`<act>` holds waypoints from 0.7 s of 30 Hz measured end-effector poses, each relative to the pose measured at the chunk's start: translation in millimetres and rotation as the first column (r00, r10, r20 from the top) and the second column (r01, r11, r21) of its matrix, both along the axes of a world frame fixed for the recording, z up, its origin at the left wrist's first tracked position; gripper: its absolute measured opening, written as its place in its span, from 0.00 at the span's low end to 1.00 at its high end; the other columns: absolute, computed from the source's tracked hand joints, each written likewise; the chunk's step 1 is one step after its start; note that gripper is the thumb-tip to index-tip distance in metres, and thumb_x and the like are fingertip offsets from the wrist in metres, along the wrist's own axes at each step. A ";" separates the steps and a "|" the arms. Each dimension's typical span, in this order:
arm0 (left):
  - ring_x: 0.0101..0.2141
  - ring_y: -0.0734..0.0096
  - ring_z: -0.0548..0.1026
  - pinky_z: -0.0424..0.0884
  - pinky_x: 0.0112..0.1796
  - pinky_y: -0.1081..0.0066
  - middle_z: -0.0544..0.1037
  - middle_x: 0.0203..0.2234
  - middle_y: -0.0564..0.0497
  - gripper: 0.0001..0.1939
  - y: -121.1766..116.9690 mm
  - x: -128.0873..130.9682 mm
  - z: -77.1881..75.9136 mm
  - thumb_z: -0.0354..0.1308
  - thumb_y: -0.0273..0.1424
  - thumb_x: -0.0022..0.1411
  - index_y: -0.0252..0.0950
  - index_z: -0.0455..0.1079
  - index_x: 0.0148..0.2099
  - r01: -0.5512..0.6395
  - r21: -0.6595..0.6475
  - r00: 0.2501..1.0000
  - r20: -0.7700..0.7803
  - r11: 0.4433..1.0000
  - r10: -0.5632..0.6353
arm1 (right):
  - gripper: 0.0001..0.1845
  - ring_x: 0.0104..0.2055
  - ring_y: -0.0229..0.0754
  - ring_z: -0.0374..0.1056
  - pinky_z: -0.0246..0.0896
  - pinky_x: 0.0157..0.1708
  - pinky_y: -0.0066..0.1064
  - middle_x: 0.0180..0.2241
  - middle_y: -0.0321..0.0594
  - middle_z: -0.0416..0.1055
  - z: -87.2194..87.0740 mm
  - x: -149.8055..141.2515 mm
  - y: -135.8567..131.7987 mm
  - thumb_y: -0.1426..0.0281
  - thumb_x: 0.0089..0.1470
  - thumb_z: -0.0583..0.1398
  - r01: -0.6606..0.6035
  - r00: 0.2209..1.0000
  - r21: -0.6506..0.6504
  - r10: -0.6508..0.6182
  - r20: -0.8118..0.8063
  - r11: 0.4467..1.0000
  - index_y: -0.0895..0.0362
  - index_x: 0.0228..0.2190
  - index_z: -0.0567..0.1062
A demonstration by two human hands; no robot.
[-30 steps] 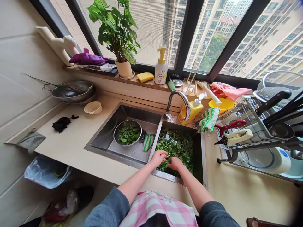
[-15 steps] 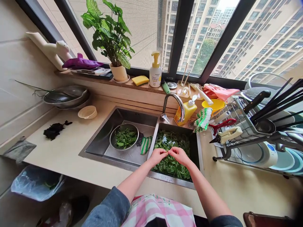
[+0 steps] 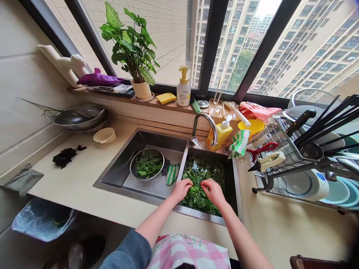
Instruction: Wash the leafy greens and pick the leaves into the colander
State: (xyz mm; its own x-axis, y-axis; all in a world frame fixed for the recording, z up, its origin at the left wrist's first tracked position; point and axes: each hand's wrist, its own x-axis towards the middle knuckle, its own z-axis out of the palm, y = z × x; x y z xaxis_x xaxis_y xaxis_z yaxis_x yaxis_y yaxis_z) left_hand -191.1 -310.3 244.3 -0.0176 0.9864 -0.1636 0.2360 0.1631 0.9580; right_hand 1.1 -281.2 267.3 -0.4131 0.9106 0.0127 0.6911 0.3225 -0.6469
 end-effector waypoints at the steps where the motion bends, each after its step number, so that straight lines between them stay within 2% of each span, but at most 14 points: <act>1: 0.26 0.71 0.68 0.64 0.33 0.73 0.71 0.22 0.54 0.04 -0.2 0.8 -1.8 0.55 0.28 0.50 0.39 0.71 0.28 0.002 -0.006 0.999 0.033 1.000 -0.001 | 0.11 0.32 0.39 0.66 0.57 0.32 0.28 0.33 0.38 0.71 -0.3 -0.6 -1.0 0.67 0.52 0.53 -0.033 0.999 0.000 0.033 -0.032 0.999 0.51 0.33 0.75; 3: 0.24 0.73 0.66 0.63 0.30 0.75 0.70 0.22 0.54 0.05 -0.1 2.7 -3.3 0.53 0.28 0.51 0.37 0.70 0.30 0.003 -0.011 0.994 0.114 1.000 -0.002 | 0.11 0.34 0.38 0.67 0.58 0.34 0.27 0.35 0.38 0.71 -0.1 -1.9 -2.8 0.67 0.53 0.53 -0.095 0.993 -0.002 0.095 -0.077 0.995 0.51 0.33 0.76; 6: 0.24 0.75 0.65 0.62 0.29 0.76 0.69 0.22 0.54 0.05 0.6 5.2 -1.6 0.53 0.29 0.51 0.35 0.70 0.31 0.012 0.001 0.979 0.202 1.000 -0.012 | 0.10 0.33 0.38 0.66 0.57 0.33 0.26 0.34 0.37 0.71 2.6 -3.8 -4.5 0.68 0.53 0.53 -0.149 0.987 -0.005 0.149 -0.062 0.989 0.52 0.32 0.75; 12: 0.24 0.75 0.66 0.63 0.28 0.76 0.70 0.24 0.54 0.06 -3.4 9.9 -1.0 0.55 0.31 0.51 0.36 0.69 0.33 0.028 0.034 0.973 0.228 0.999 -0.035 | 0.09 0.28 0.36 0.63 0.52 0.28 0.25 0.28 0.36 0.69 5.3 -9.9 -9.1 0.70 0.49 0.53 -0.139 0.990 -0.013 0.139 0.031 0.990 0.54 0.27 0.73; 14: 0.26 0.74 0.67 0.63 0.29 0.75 0.71 0.25 0.53 0.05 -6.4 12.0 -1.3 0.55 0.31 0.51 0.36 0.70 0.32 0.017 0.051 0.983 0.180 0.999 -0.026 | 0.08 0.27 0.36 0.61 0.51 0.27 0.25 0.26 0.35 0.68 1.3 -13.2 -10.7 0.71 0.48 0.52 -0.059 0.998 -0.007 0.059 0.001 0.998 0.54 0.25 0.72; 17: 0.30 0.72 0.68 0.64 0.33 0.74 0.73 0.27 0.51 0.06 -10.0 14.8 1.3 0.54 0.30 0.52 0.36 0.72 0.31 -0.043 0.113 0.993 0.116 0.993 0.029 | 0.08 0.24 0.35 0.58 0.50 0.25 0.25 0.22 0.34 0.66 -7.8 -18.1 -10.2 0.69 0.46 0.52 0.138 0.978 -0.051 -0.144 -0.150 0.989 0.55 0.22 0.70; 19: 0.32 0.70 0.69 0.65 0.36 0.72 0.73 0.28 0.50 0.06 -10.6 14.8 5.1 0.54 0.29 0.52 0.36 0.72 0.30 -0.094 0.164 0.990 0.118 0.982 0.075 | 0.10 0.22 0.35 0.56 0.50 0.23 0.25 0.20 0.33 0.64 -11.8 -19.5 -7.9 0.66 0.46 0.52 0.275 0.908 -0.156 -0.310 -0.282 0.949 0.56 0.21 0.68; 21: 0.33 0.69 0.70 0.64 0.37 0.71 0.74 0.29 0.50 0.06 -9.9 13.0 9.2 0.54 0.28 0.52 0.36 0.73 0.30 -0.118 0.206 0.988 0.124 0.971 0.094 | 0.12 0.21 0.35 0.56 0.50 0.21 0.25 0.20 0.34 0.64 -10.8 -18.2 -5.4 0.64 0.48 0.51 0.360 0.812 -0.262 -0.439 -0.385 0.896 0.57 0.22 0.68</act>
